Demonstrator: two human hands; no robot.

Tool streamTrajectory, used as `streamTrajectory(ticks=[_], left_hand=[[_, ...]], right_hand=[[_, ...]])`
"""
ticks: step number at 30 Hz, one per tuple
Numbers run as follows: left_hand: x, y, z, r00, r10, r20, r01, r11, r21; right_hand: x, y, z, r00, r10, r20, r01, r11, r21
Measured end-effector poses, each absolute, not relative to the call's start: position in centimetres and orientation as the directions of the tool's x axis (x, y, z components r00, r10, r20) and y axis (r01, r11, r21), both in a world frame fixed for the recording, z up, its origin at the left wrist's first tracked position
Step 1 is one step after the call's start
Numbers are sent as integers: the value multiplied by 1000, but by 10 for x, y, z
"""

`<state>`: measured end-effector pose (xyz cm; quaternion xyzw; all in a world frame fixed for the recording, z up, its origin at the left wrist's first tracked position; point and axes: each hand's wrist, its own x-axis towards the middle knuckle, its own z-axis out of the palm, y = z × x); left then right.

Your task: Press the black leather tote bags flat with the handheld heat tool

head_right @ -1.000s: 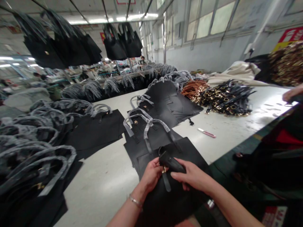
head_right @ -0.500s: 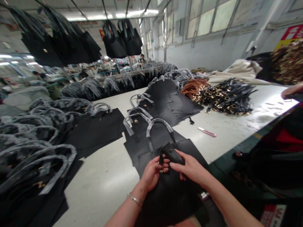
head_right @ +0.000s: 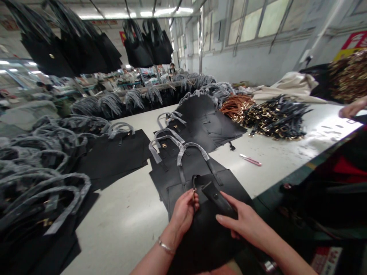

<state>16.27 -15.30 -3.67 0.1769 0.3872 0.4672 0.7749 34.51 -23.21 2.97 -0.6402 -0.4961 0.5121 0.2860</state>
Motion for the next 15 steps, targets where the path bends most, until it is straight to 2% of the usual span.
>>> streamTrajectory(ticks=[7,12,15], left_hand=[[173,-160,-44,179,952,-249,-482,305,821],[175,-162,-48,135,978,-157,-345,195,918],[176,-162,-50,132,982,-136,-290,169,942]], right_hand=[[344,-233,34,-74,909,-411,282,-376,-883],[342,-227,42,-177,884,-432,220,-392,-893],[338,-219,46,-149,889,-433,229,-395,-889]])
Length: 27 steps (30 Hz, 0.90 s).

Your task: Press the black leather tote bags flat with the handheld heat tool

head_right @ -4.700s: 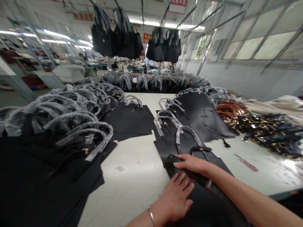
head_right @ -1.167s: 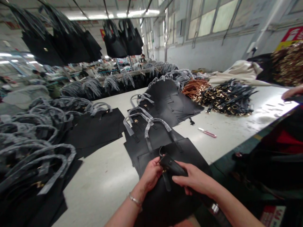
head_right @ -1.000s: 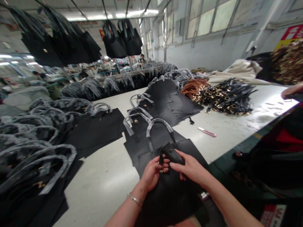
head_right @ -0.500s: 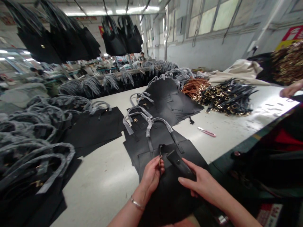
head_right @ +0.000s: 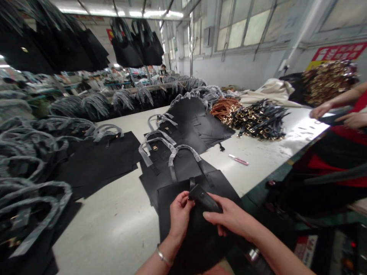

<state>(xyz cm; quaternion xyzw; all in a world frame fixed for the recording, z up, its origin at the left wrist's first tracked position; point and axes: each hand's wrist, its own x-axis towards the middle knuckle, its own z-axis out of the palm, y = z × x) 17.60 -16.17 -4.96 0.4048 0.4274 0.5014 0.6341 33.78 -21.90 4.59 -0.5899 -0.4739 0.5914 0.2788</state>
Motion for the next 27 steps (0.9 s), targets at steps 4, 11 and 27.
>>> streamTrajectory(ticks=[4,11,27], left_hand=[[177,-162,-49,142,978,-154,-289,189,938],[176,-160,-45,197,969,-147,-300,202,932],[171,-143,-48,205,954,-218,-280,271,921]], right_hand=[[337,-216,46,-27,922,-386,235,-369,-899],[337,-218,39,-131,902,-412,239,-374,-896],[393,-257,27,189,892,-410,177,-442,-880]])
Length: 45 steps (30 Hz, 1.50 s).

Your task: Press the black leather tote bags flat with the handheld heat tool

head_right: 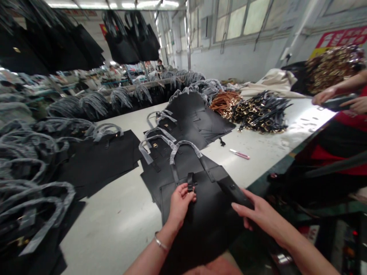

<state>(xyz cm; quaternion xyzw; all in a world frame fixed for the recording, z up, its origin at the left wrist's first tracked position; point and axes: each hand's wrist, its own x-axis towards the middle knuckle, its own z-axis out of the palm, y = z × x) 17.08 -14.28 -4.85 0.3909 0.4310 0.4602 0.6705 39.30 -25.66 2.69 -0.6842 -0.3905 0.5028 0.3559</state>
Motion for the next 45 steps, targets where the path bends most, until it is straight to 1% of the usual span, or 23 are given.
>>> streamTrajectory(ticks=[4,7,11,13,16,17,19,21,22,24,27,29,30,31,32,33,34,35,36,38,40,43,45], left_hand=[[174,-144,-45,232,959,-165,-221,217,951],[175,-146,-47,249,960,-130,-248,193,949],[173,-147,-52,270,953,-139,-266,213,940],[172,-147,-52,285,948,-139,-272,219,937],[172,-147,-49,287,949,-127,-265,206,942],[172,-147,-48,281,952,-125,-261,201,944],[173,-147,-47,277,953,-125,-252,198,947],[173,-147,-47,296,947,-127,-244,203,948],[174,-146,-48,311,942,-126,-237,205,949],[174,-146,-50,323,938,-124,-221,202,954],[172,-144,-53,294,947,-126,-185,186,965],[168,-144,-53,253,959,-125,-117,158,980],[166,-144,-52,214,972,-99,-46,111,993],[164,-144,-50,165,985,-41,58,31,998],[163,-145,-46,123,991,52,186,-75,980],[163,-145,-42,106,980,169,316,-194,929],[164,-145,-38,126,950,285,421,-311,852],[167,-145,-34,182,910,372,485,-412,771],[171,-144,-31,256,871,419,512,-490,706],[184,-139,-30,399,813,425,525,-582,621],[199,-131,-34,511,775,371,573,-629,526],[214,-113,-46,609,745,272,682,-667,301],[216,-97,-52,625,745,233,728,-664,168]], right_hand=[[371,-258,36,11,897,-441,171,-436,-883],[354,-249,43,-127,897,-422,160,-402,-902],[344,-228,43,-214,877,-430,126,-412,-902],[345,-219,43,-188,887,-423,106,-409,-906],[350,-213,43,-102,916,-388,96,-379,-920],[351,-214,43,-103,917,-384,97,-375,-922],[353,-217,41,-160,902,-402,100,-390,-915],[351,-220,39,-208,879,-430,102,-418,-903],[349,-220,38,-203,879,-432,103,-419,-902],[347,-216,39,-120,906,-405,97,-395,-913],[353,-211,43,41,934,-354,97,-356,-929],[365,-213,42,92,932,-352,105,-360,-927],[373,-216,40,106,929,-354,110,-365,-925],[382,-221,37,127,925,-358,114,-372,-921],[391,-226,34,153,920,-361,116,-380,-918],[399,-233,30,185,914,-361,116,-385,-915],[407,-241,27,222,908,-356,117,-387,-914],[415,-249,24,262,901,-347,115,-386,-915],[422,-258,23,304,892,-333,113,-381,-918],[433,-276,25,392,867,-308,101,-373,-922],[443,-295,30,489,818,-304,84,-391,-917],[455,-321,32,590,734,-336,49,-448,-893],[460,-336,26,614,707,-350,38,-469,-882]])
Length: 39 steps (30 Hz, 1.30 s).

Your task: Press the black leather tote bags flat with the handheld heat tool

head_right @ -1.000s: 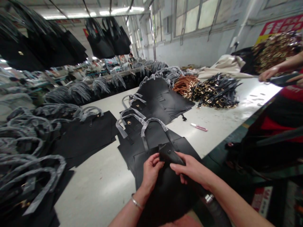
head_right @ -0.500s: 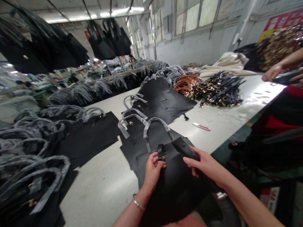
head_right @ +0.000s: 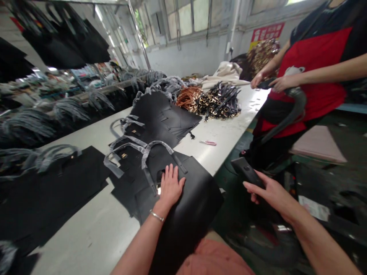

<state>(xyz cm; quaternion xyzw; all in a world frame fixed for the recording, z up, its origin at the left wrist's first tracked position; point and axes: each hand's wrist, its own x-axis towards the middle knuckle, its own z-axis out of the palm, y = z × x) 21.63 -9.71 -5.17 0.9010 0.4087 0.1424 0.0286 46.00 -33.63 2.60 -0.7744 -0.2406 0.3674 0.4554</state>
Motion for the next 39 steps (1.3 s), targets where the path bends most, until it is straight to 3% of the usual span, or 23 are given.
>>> streamTrajectory(ticks=[6,18,29,34,39], left_hand=[[193,-50,-56,547,803,237,829,-559,-19],[145,-18,-56,507,829,236,862,-489,-136],[144,-21,-51,514,825,236,856,-511,-77],[145,-11,-32,413,892,183,904,-426,39],[148,8,-8,367,929,49,927,-369,65]], right_hand=[[453,-357,-5,555,734,-392,4,-473,-881],[415,-322,-4,315,832,-457,97,-507,-856],[412,-287,-2,65,844,-533,92,-537,-839],[407,-266,7,147,894,-424,168,-445,-880],[407,-268,1,319,878,-356,145,-416,-898]])
